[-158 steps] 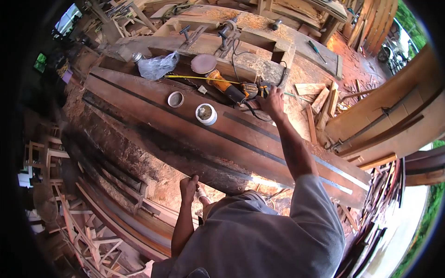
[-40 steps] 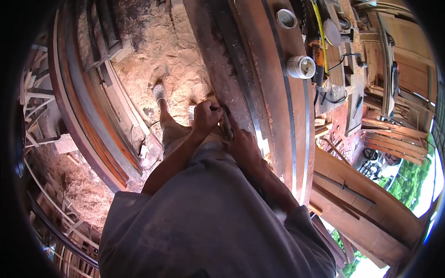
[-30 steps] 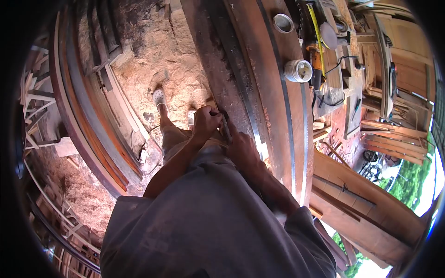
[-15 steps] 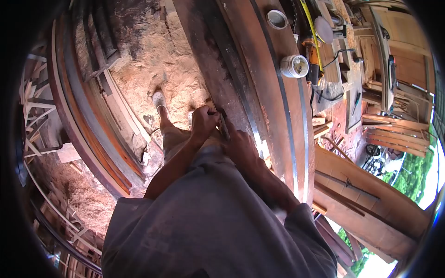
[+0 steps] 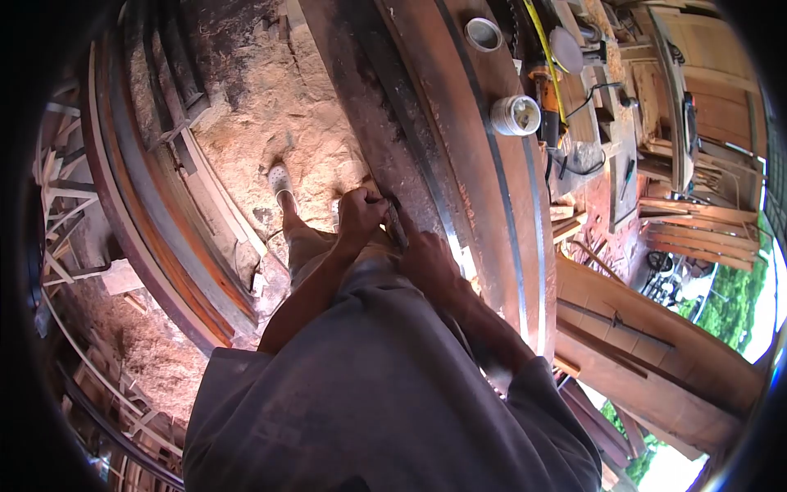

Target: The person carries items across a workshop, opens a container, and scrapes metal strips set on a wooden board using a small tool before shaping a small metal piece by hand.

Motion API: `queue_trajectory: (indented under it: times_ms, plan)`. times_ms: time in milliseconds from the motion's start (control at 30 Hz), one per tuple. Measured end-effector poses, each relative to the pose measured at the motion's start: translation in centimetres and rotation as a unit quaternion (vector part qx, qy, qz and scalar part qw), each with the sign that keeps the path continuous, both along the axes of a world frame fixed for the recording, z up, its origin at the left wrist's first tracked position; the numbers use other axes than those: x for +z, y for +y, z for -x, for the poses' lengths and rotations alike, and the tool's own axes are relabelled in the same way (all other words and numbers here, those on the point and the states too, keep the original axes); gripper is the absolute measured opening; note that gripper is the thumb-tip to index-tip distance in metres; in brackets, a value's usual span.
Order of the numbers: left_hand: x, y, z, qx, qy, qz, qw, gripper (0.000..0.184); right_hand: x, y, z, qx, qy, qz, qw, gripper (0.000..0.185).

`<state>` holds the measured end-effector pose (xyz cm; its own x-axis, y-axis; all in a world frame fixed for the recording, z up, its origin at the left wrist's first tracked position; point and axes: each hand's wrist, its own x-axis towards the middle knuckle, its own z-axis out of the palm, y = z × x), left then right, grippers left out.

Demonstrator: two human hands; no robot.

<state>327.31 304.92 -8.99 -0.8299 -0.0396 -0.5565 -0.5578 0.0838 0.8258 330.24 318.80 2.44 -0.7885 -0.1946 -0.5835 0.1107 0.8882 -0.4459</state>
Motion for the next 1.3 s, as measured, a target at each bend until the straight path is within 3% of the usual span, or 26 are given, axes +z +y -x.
queue_trajectory:
  times_ms: [100, 167, 433, 500, 667, 700, 733, 800, 867, 933, 967, 1100, 1300]
  plan:
    - [-0.4, 0.0, -0.1, -0.002, 0.036, 0.02, 0.999, 0.021, 0.3, -0.2, 0.4, 0.013, -0.029, -0.031, 0.999, 0.079]
    - [1.4, -0.2, 0.2, 0.01, -0.011, -0.018, 1.0, 0.02, 1.3, -0.7, 0.3, -0.001, -0.034, -0.032, 0.999, 0.077]
    - [-1.1, 0.3, -0.4, -0.002, 0.03, -0.009, 1.0, 0.021, 1.1, -0.3, -0.1, -0.004, -0.019, -0.019, 1.0, 0.07]
    - [-1.2, -0.1, -0.3, -0.003, 0.036, 0.002, 0.999, 0.022, 3.4, -0.2, -0.1, -0.027, -0.088, -0.042, 0.995, 0.066]
    - [1.6, -2.0, -0.3, 0.011, 0.031, -0.144, 0.989, 0.014, 3.5, 3.2, -2.4, -0.131, 0.096, 0.048, 0.986, 0.052]
    - [2.4, -2.6, -0.3, -0.017, 0.027, -0.146, 0.989, 0.027, 3.1, 3.5, -2.6, -0.164, 0.151, 0.073, 0.972, 0.05]
    - [4.0, -2.8, -0.2, -0.036, 0.036, -0.141, 0.989, 0.027, 2.3, 3.8, -2.9, -0.181, 0.162, 0.077, 0.967, 0.05]
    - [7.8, -3.3, -0.3, -0.001, 0.069, -0.164, 0.984, 0.024, -0.3, 4.1, -3.5, -0.147, 0.189, 0.062, 0.969, 0.047]
    - [10.3, -4.0, -0.1, -0.04, 0.14, -0.149, 0.978, 0.029, -2.8, 3.4, -4.3, -0.146, 0.225, 0.062, 0.961, 0.052]
    - [13.6, -4.3, 0.0, -0.034, 0.15, -0.183, 0.971, 0.03, -4.5, 2.5, -4.6, -0.064, 0.276, -0.026, 0.959, 0.061]
    - [15.1, -4.5, 0.0, -0.044, 0.153, -0.172, 0.972, 0.025, -4.6, 2.0, -4.5, -0.067, 0.244, -0.028, 0.967, 0.065]
    - [17.9, -3.3, -0.2, -0.003, 0.251, -0.201, 0.947, 0.013, -4.5, 1.7, -3.7, -0.046, 0.249, -0.069, 0.965, 0.063]
    - [20.3, -2.6, -0.5, -0.067, 0.37, -0.186, 0.908, 0.012, -5.8, 1.5, -3.9, -0.009, 0.3, -0.066, 0.952, 0.063]
